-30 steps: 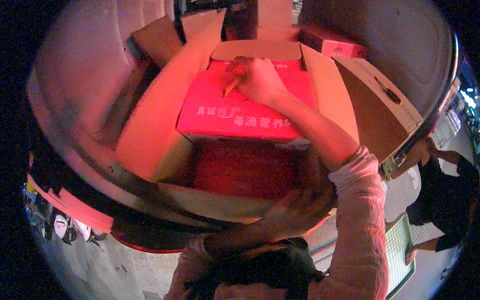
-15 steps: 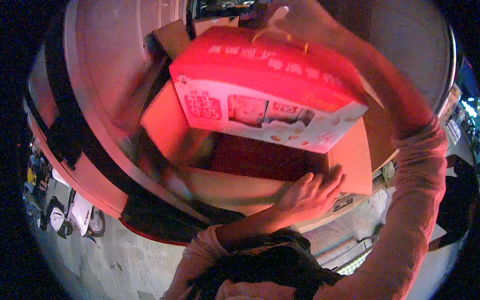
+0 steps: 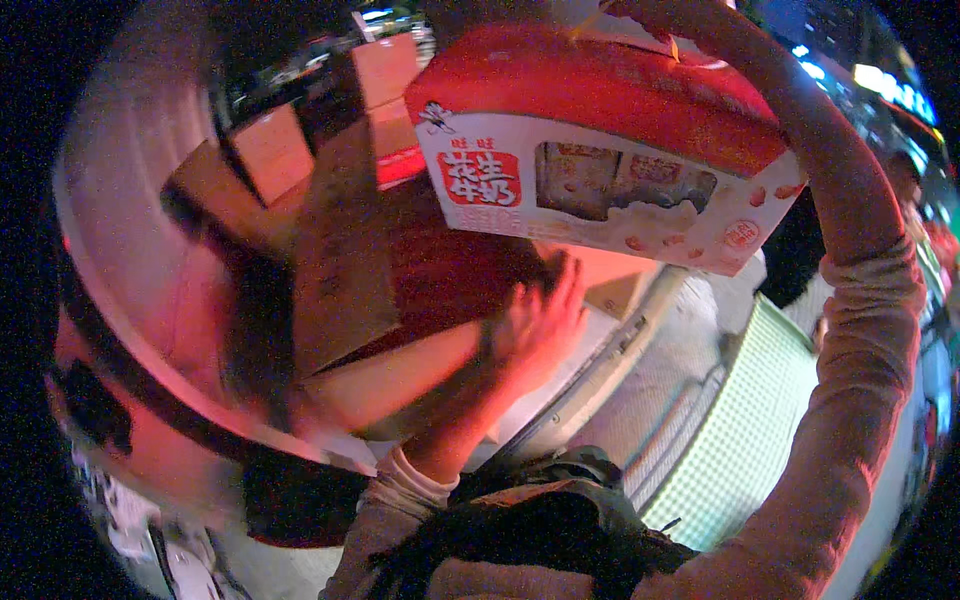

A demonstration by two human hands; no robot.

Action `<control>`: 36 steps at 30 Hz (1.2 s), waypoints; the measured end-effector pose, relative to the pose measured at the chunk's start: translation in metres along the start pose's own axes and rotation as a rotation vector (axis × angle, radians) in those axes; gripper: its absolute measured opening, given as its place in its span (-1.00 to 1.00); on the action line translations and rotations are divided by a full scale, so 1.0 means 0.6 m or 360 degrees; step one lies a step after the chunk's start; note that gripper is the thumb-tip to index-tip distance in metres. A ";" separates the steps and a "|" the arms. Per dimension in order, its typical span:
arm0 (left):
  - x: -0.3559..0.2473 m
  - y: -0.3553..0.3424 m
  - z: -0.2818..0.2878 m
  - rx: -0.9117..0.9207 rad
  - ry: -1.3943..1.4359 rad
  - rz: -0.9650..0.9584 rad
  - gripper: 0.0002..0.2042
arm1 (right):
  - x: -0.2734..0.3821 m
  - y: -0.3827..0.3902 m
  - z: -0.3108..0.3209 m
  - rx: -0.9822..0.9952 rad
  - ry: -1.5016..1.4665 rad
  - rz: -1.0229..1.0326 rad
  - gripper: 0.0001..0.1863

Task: The person unloads cardboard boxes from a van, places a green checkered tray on the ground, and then removes red product boxes from a larger cardboard box, placing them onto the tray. The person then walks toward a market stall area.

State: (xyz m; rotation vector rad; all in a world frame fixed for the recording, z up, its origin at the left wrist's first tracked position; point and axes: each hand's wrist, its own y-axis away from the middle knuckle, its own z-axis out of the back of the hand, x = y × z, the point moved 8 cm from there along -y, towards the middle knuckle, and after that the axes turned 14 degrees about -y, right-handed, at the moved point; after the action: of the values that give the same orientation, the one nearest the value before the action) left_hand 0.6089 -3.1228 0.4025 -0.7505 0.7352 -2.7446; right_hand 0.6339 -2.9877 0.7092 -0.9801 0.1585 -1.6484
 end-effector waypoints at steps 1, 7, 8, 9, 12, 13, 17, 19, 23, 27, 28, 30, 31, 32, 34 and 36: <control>-0.001 -0.002 0.000 -0.0077 0.0069 0.0036 -0.47 | -0.011 0.026 0.024 -0.0119 0.0227 0.0083 -0.81; -0.005 0.000 0.014 -0.0025 0.0069 -0.0130 -0.52 | -0.152 0.204 0.139 -0.0276 0.0624 -0.0327 -0.75; -0.007 0.000 0.019 -0.0032 0.0095 -0.0125 -0.52 | -0.159 0.239 0.159 -0.0206 0.0532 0.0018 -0.75; -0.011 -0.008 0.017 -0.0032 0.0128 -0.0130 -0.53 | -0.185 0.271 0.175 -0.0158 0.0198 -0.0112 -0.74; 0.001 -0.009 0.032 -0.0173 0.0037 -0.0017 -0.52 | -0.235 0.348 0.208 -0.0391 0.0367 -0.0593 -0.75; -0.003 -0.006 0.048 -0.0304 0.0121 -0.0007 -0.52 | -0.186 0.390 0.223 -0.0404 0.0392 -0.0491 -0.78; 0.004 -0.011 0.039 -0.0099 0.0048 0.0080 -0.51 | -0.201 0.500 0.186 -0.0553 0.0820 -0.0634 -0.81; -0.003 -0.017 0.031 -0.0133 0.0054 0.0149 -0.52 | -0.223 0.583 0.160 -0.0629 0.0770 -0.1209 -0.82; 0.018 -0.007 0.054 -0.0262 -0.0134 0.0188 -0.54 | -0.286 0.733 0.061 -0.0522 0.0628 -0.1308 -0.84; 0.009 -0.012 0.050 -0.0223 -0.0071 0.0203 -0.54 | -0.357 0.920 -0.050 -0.0288 0.0673 -0.1693 -0.85; 0.003 -0.015 0.048 -0.0218 -0.0023 0.0195 -0.54 | -0.382 0.987 -0.080 -0.0307 0.0584 -0.1745 -0.86; -0.010 -0.020 0.041 -0.0209 -0.0046 0.0152 -0.54 | -0.389 1.067 -0.134 -0.0321 0.0481 -0.1827 -0.87; -0.010 -0.025 0.047 -0.0206 -0.0063 0.0161 -0.54 | -0.384 1.079 -0.152 -0.0311 0.0479 -0.1849 -0.87; -0.004 -0.028 0.057 -0.0200 -0.0086 0.0171 -0.54 | -0.387 1.098 -0.176 -0.0323 0.0432 -0.1827 -0.86; -0.007 -0.025 0.053 -0.0168 -0.0099 0.0188 -0.56 | -0.382 1.138 -0.204 -0.0359 0.0332 -0.1940 -0.80; -0.017 -0.035 0.062 -0.0201 -0.0147 0.0161 -0.57 | -0.368 1.161 -0.199 -0.0315 0.0359 -0.2009 -0.78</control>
State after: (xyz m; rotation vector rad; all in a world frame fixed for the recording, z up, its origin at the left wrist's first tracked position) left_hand 0.6358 -3.1168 0.4367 -0.8352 0.9074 -2.5741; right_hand 1.0742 -3.0787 0.1209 -1.1063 -0.2108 -2.9397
